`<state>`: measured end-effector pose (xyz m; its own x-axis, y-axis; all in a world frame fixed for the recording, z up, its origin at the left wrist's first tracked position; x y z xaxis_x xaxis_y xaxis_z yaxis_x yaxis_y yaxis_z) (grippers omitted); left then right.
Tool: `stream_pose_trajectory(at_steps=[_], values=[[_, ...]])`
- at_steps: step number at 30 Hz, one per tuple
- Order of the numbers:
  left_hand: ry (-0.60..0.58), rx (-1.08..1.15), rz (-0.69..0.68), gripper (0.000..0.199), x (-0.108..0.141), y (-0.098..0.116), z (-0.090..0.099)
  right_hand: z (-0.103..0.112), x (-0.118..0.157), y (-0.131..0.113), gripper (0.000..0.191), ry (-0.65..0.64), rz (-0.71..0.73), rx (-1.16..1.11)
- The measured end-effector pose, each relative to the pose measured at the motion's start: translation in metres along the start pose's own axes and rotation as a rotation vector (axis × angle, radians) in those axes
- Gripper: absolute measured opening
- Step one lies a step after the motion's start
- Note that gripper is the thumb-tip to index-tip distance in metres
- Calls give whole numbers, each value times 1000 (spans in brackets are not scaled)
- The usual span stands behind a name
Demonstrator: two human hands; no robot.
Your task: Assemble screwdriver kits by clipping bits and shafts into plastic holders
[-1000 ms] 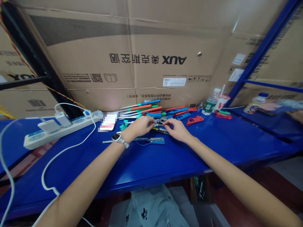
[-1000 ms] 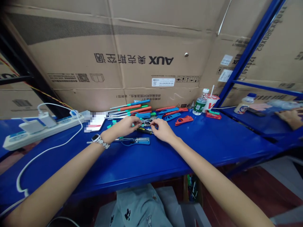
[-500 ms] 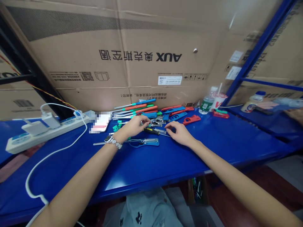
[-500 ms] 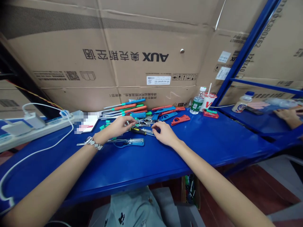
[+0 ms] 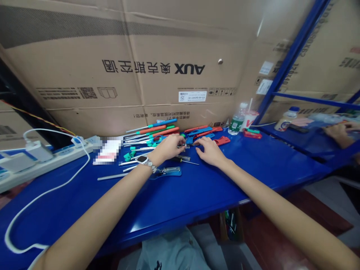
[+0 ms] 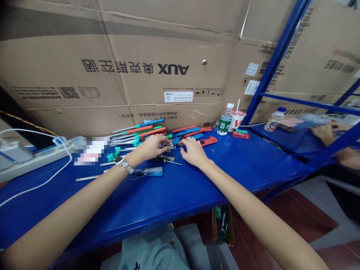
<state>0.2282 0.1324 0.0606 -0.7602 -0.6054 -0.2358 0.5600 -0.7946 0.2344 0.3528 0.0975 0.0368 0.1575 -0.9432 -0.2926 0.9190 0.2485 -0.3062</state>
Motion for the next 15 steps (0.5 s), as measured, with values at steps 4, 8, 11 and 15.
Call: stream_pose_trajectory(at_steps=[4,8,11,15], values=[[-16,-135,98,18,-40,2,-8,7,-26,18,30,-15,-107,137],[-6,-177,147,21,-67,-6,-11,14,-55,35,38,-48,-130,318],[-25,-210,159,23,-83,-13,-14,12,-75,45,36,-100,-107,386],[-72,-243,165,22,-102,-20,-21,6,-92,51,25,-128,-65,401]])
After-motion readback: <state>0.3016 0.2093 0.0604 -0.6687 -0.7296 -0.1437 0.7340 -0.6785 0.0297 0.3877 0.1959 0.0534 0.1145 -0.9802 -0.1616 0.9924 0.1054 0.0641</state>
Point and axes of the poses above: each hand's wrist, its own x-axis away from the middle knuckle, its own z-axis out of the back of the hand, y = z × x, the point moved 10 cm from there along -x, towards the middle knuckle, and after that the axes turned 7 degrees about -y, right-handed, at the moved point
